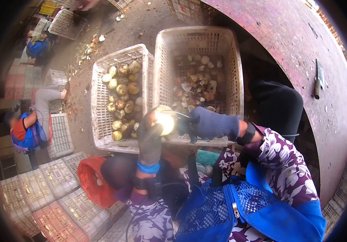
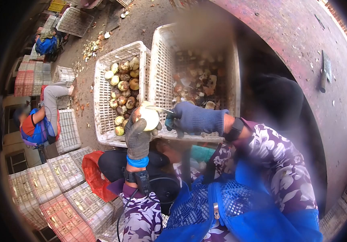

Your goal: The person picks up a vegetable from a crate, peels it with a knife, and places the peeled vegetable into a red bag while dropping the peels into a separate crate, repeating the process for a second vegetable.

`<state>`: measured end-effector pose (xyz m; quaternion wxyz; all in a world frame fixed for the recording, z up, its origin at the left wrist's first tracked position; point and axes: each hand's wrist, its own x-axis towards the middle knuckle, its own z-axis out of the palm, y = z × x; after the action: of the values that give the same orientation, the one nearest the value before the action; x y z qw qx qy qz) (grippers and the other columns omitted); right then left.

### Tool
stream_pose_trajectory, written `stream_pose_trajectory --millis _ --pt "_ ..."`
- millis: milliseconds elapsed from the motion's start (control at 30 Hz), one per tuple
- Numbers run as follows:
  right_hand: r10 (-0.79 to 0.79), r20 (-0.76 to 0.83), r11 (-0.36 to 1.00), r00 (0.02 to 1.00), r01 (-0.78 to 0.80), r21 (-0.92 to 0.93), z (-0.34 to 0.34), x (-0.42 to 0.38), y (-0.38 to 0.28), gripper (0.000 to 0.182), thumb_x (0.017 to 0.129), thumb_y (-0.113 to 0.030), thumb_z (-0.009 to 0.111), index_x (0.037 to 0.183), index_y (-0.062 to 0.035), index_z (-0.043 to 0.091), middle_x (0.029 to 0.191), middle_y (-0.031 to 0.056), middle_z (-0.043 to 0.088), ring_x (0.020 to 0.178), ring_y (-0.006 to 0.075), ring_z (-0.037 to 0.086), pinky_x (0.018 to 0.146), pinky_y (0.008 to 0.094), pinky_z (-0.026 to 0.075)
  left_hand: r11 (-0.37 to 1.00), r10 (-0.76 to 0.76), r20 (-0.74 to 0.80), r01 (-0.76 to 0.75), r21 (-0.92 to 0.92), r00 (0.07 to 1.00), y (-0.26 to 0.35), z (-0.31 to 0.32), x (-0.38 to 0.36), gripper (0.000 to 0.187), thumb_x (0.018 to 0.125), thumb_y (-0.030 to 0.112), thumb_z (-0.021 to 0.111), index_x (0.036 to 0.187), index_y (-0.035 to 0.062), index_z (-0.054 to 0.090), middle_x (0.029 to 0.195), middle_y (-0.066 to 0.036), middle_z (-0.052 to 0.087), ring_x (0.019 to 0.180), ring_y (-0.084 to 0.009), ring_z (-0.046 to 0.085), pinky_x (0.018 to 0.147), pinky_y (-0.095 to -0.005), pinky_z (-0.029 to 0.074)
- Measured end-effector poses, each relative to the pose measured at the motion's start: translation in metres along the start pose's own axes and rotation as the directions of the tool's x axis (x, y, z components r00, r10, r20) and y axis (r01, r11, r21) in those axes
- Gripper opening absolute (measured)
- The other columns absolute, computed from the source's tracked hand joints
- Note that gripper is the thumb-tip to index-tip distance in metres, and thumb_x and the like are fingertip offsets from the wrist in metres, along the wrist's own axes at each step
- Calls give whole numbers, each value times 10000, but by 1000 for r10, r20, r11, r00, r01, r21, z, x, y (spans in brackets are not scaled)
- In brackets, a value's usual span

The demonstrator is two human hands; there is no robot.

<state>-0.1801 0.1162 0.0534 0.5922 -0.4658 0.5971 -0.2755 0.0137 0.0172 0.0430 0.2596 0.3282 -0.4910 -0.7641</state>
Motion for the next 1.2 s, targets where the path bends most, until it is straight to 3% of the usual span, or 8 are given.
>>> stream_pose_trajectory --millis 33,167,233,400,600,700,1000,1200 --pt "94 53 990 994 -98 98 -4 -5 -8 135 882 -63 545 929 -23 665 723 161 655 665 222 648 646 352 520 1000 3 -27 -3 5 1000 -1 -3 2 513 858 247 645 1254 -53 517 887 -167 658 682 -215 658 555 -247 525" --pt "-91 -129 962 987 120 244 4 4 13 132 868 -39 592 983 -11 651 747 142 650 709 155 627 684 327 521 1000 -16 -39 16 -2 999 -3 -23 7 501 857 237 653 1255 -38 525 990 -144 643 783 -199 646 599 -252 528" --pt "-283 -367 911 886 368 186 11 14 18 171 853 -40 626 1020 -9 646 792 148 662 740 151 627 714 322 523 998 -54 3 54 -37 999 -5 -17 5 448 844 191 661 1225 -18 550 1098 -107 614 915 -166 624 672 -254 529" --pt "-459 -367 881 809 466 -75 5 14 15 317 814 -55 672 1120 -21 598 944 218 671 873 358 667 750 400 518 982 -63 60 51 179 996 -7 2 5 530 837 256 681 1273 -8 535 1020 -118 652 784 -194 667 602 -271 542" --pt "-553 -335 830 763 467 -305 3 15 20 130 876 -90 658 952 -11 589 827 165 665 741 263 651 676 382 506 926 -103 125 49 374 987 -3 3 5 568 779 209 690 1281 -14 542 1125 -112 622 957 -186 634 762 -295 553" --pt "-424 -398 808 814 538 239 11 21 24 137 907 -123 652 886 -5 585 713 88 618 663 113 548 619 310 476 992 -81 161 64 112 984 -7 6 7 626 775 219 697 1325 -14 509 1196 -135 598 1010 -205 625 810 -319 552" --pt "-369 -459 842 808 500 202 10 24 25 178 923 -165 660 835 -29 587 678 -28 564 627 47 471 554 260 439 1000 -8 50 7 23 999 -17 6 6 585 880 210 662 1374 -22 452 1285 -168 559 1155 -273 576 914 -364 533" --pt "-136 -388 779 912 340 527 3 10 7 163 919 -177 664 933 -16 645 711 -2 624 601 34 519 524 219 435 997 -3 70 8 -75 998 -9 8 11 559 818 164 652 1312 -58 513 1191 -113 600 1093 -192 577 961 -305 462"
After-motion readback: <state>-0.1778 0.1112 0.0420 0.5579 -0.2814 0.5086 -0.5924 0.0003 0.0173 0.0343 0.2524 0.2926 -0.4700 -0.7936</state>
